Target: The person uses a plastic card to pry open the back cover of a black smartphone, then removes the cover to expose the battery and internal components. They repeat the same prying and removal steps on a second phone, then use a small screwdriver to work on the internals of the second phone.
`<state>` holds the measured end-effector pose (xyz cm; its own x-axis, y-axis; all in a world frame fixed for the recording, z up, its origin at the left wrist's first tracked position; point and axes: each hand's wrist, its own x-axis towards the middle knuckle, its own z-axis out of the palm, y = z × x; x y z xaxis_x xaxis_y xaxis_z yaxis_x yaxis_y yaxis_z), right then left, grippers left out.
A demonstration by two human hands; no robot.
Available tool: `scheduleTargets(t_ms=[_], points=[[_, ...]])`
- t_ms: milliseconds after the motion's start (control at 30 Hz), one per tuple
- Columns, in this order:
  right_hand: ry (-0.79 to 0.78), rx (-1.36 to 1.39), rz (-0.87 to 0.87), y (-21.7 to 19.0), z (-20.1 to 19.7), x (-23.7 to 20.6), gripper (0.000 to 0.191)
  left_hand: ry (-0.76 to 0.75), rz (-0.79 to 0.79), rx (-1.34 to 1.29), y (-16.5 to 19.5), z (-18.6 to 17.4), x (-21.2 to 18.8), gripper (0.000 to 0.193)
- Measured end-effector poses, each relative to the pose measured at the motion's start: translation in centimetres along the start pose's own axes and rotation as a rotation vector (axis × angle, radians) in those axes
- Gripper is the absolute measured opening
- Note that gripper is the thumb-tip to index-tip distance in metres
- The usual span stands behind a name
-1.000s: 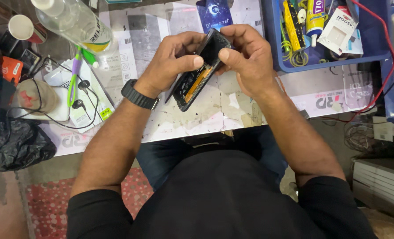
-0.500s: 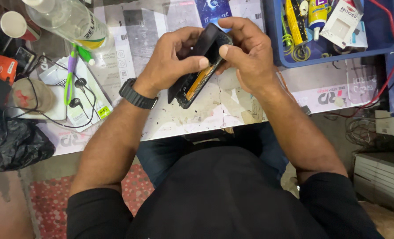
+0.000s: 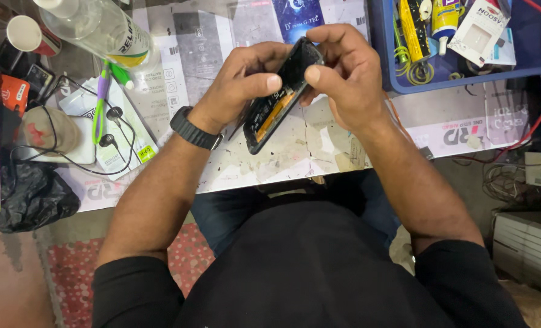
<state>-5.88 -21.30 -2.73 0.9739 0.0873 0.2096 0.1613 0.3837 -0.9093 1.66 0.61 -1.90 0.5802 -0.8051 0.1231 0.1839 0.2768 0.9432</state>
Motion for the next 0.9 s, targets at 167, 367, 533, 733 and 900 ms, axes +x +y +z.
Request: scheduleTargets(t_ms=[167,367,533,733,900], points=[[-0.011,-0.021,-0.061,0.15,0.00,-0.44,0.045,-0.043,0.015,-0.057,0.49,-0.12,-0.22,0.073],[-0.027,-0.034,-0.078,0.08,-0.10,-0.35,0.048,-0.036,0.018,-0.050,0.43,-0.21,-0.24,0.079],[-0.029,-0.054,-0.092,-0.10,-0.02,-0.33,0.049,-0.015,0.015,-0.029,0.45,-0.03,-0.27,0.082],[-0.042,-0.118,-0.134,-0.23,-0.13,-0.75,0.050,-0.029,0.037,0.041,0.76,0.04,-0.30,0.085],[-0.051,-0.105,-0.152,-0.06,-0.29,-0.69,0.049,-0.031,0.049,0.027,0.72,0.15,-0.25,0.086]])
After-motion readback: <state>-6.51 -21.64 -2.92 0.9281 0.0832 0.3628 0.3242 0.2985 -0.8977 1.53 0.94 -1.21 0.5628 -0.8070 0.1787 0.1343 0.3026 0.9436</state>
